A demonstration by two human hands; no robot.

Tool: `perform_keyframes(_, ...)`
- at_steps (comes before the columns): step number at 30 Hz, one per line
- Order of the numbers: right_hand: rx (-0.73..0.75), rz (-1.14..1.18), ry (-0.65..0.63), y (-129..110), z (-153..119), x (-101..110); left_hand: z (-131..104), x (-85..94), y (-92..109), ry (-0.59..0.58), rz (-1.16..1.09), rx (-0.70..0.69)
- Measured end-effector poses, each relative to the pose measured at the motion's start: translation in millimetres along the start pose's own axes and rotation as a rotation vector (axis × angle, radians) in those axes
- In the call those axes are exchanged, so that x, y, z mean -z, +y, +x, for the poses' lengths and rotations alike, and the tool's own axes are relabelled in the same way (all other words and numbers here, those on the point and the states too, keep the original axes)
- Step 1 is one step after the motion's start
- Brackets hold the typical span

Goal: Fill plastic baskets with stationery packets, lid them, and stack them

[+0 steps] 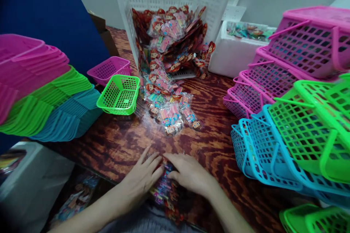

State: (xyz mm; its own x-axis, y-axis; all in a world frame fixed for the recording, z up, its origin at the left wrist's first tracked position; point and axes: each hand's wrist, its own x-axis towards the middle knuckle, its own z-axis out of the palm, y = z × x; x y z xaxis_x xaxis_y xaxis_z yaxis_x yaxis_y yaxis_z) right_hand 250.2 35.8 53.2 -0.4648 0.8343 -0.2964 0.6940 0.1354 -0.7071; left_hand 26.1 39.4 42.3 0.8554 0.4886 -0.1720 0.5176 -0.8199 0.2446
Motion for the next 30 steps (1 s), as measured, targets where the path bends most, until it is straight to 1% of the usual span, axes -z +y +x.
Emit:
perform_keyframes(1,-0.007,0.038,-0.021,4,10,10,1,2.7,0,0.000,-0.010,-0.006)
perform_keyframes(2,-0.031,0.055,0.005,8,23,20,1,3.8,1,0.007,-0.025,-0.005)
perform_keyframes(3,-0.088,0.028,0.103,11,39,27,0,3.2,2,0.017,-0.043,0.002)
perform_keyframes(5,-0.267,-0.143,0.434,16,75,34,-2,-1.9,3,0.038,-0.079,0.025)
perform_keyframes(6,-0.336,-0.221,0.552,16,93,33,-3,-5.7,4,0.048,-0.092,0.044)
perform_keyframes(7,-0.387,-0.284,0.626,16,109,31,-4,-9.9,4,0.056,-0.101,0.062)
perform_keyframes(8,-0.424,-0.333,0.671,15,123,27,-4,-14.1,4,0.056,-0.109,0.072)
perform_keyframes(10,-0.447,-0.394,0.713,13,142,18,-3,-21.3,3,0.045,-0.127,0.080)
perform_keyframes(12,-0.435,-0.418,0.746,12,149,12,-2,-25.1,3,0.032,-0.138,0.091)
perform_keyframes(14,-0.414,-0.413,0.765,13,150,10,0,-24.7,4,0.024,-0.142,0.118)
perform_keyframes(16,-0.398,-0.399,0.762,15,148,13,0,-20.4,5,0.007,-0.151,0.128)
perform_keyframes(18,-0.375,-0.370,0.730,16,142,18,-1,-14.1,4,-0.028,-0.168,0.115)
perform_keyframes(20,-0.344,-0.330,0.656,16,130,21,-2,-8.5,3,-0.046,-0.178,0.098)
perform_keyframes(22,-0.270,-0.289,0.544,13,110,20,-4,-5.5,2,-0.020,-0.169,0.088)
perform_keyframes(25,-0.136,-0.224,0.318,3,72,10,-6,-5.7,2,0.047,-0.145,0.075)
perform_keyframes(27,-0.093,-0.183,0.179,-6,48,-1,-7,-7.5,3,0.075,-0.136,0.062)
perform_keyframes(28,-0.086,-0.171,0.144,-10,39,-7,-8,-8.5,4,0.088,-0.133,0.058)
perform_keyframes(30,-0.065,-0.169,0.143,-15,26,-19,-10,-11.1,6,0.114,-0.130,0.058)
